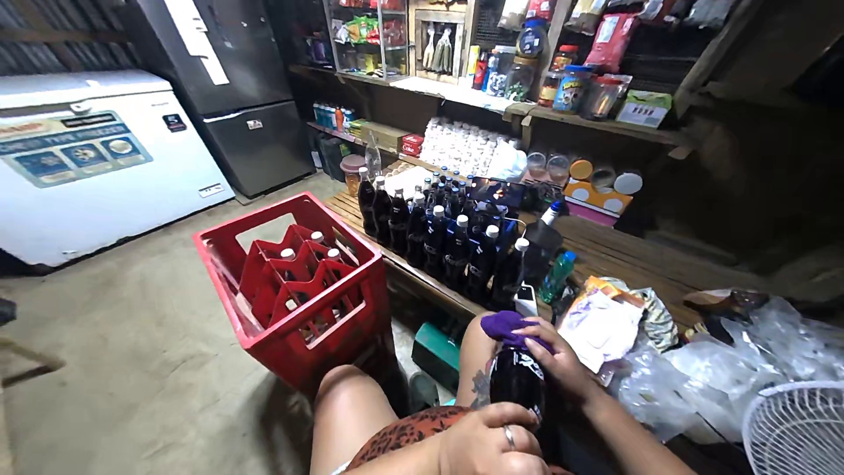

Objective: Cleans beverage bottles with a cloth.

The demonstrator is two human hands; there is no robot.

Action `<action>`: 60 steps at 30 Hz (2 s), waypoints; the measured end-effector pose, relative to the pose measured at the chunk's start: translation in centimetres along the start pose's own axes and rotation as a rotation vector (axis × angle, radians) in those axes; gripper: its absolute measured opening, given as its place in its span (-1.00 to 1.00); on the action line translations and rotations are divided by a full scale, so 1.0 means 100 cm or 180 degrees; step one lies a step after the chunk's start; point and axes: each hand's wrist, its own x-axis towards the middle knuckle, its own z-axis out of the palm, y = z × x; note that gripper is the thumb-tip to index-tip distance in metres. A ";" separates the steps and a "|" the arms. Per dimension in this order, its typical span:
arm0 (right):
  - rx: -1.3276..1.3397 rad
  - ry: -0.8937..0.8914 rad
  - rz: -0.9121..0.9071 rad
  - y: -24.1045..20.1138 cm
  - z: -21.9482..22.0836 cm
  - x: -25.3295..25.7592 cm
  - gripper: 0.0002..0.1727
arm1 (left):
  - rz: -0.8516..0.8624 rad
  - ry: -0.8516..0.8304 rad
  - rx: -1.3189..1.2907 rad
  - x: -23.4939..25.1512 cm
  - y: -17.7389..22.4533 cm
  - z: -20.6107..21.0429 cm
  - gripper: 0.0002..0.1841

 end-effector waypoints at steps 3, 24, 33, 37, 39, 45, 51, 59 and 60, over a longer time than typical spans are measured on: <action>0.0044 -0.0282 -0.0348 -0.035 0.001 -0.007 -0.66 | -0.0038 -0.0049 0.0012 0.001 0.003 -0.001 -0.88; 0.0503 -0.0115 -0.1021 0.001 -0.002 -0.006 -0.64 | -0.0143 -0.0455 0.0119 0.001 0.004 0.000 -0.88; 0.0152 0.0172 -0.0604 0.051 -0.010 -0.001 -0.44 | -0.0114 -0.0521 0.0071 0.004 0.001 0.002 -0.86; 0.0095 0.0210 -0.0502 0.049 -0.010 -0.001 -0.46 | -0.0105 -0.0561 0.0018 0.005 0.000 0.002 -0.86; 0.0104 0.0223 -0.0514 0.050 -0.010 -0.002 -0.48 | -0.0094 -0.0558 0.0016 0.005 0.000 0.002 -0.87; 0.0113 0.0244 -0.0451 0.056 -0.012 -0.001 -0.50 | -0.0060 -0.0537 0.0055 0.005 0.001 0.004 -0.86; 0.0115 0.0249 -0.0223 0.056 -0.011 0.004 -0.49 | -0.0079 -0.0469 0.0080 0.004 0.001 0.004 -0.89; 0.0148 0.0402 0.0054 0.055 -0.010 0.004 -0.54 | -0.0098 -0.0431 0.0012 0.002 0.001 0.003 -0.89; 0.0149 0.0422 0.0107 0.055 -0.011 0.004 -0.54 | -0.0088 -0.0422 0.0013 0.002 0.001 0.003 -0.89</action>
